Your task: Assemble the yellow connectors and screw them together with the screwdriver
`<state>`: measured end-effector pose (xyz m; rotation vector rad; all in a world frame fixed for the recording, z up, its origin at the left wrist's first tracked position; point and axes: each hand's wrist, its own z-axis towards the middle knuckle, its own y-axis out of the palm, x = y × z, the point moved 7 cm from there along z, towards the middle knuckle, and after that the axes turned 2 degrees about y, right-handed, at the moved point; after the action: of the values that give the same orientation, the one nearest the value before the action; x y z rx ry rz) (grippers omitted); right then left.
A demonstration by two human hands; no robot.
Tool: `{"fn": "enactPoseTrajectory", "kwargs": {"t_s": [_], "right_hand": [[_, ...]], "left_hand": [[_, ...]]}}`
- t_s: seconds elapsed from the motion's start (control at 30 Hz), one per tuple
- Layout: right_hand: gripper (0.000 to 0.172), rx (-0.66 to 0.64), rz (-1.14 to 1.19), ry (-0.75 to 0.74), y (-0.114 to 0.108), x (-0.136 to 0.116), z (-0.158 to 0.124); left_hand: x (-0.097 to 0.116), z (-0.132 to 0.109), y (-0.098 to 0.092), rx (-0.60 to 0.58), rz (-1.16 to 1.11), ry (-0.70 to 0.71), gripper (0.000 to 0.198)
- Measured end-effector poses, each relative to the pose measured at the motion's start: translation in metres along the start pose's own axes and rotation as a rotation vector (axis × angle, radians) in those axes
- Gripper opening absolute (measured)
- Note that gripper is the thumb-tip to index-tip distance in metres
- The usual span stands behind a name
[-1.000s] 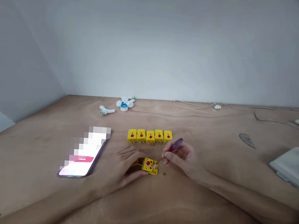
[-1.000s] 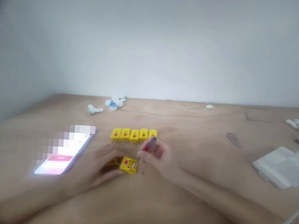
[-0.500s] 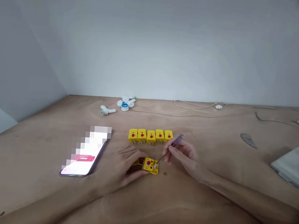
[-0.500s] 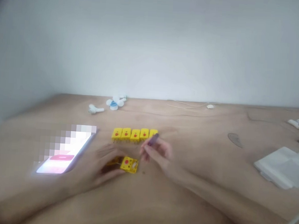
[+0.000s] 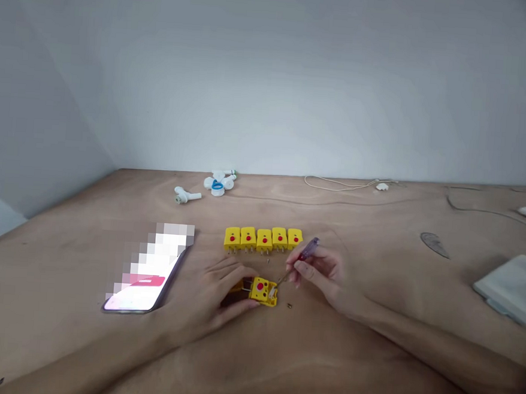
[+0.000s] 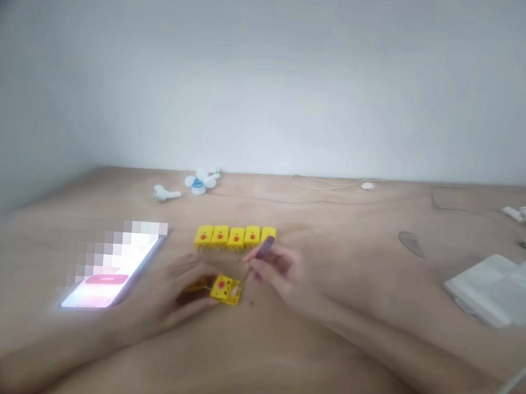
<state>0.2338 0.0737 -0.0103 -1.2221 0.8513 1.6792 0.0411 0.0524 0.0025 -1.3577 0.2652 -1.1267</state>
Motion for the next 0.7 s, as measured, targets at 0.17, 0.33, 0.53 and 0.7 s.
{"fn": "enactPoseTrajectory", "kwargs": {"t_s": [0.17,0.33,0.53,0.7], "right_hand": [[0.016,-0.010,-0.012,-0.044,0.0018,-0.0031,-0.0032],[0.015,-0.021,-0.020,-0.072,0.0038,-0.0071,-0.0030],[0.012,0.037,-0.100,-0.097,0.0021,-0.0085,-0.0047],[0.012,0.065,-0.155,-0.159,-0.0008,-0.0086,-0.0048]], "left_hand": [[-0.0018,-0.0012,0.0008,0.008,-0.009,-0.002,0.025],[-0.0007,0.0002,0.0004,0.006,-0.012,-0.001,0.025],[-0.0003,0.0004,-0.0007,0.011,-0.012,-0.003,0.024],[-0.0009,0.0004,0.0003,0.012,0.004,0.006,0.024]]}}
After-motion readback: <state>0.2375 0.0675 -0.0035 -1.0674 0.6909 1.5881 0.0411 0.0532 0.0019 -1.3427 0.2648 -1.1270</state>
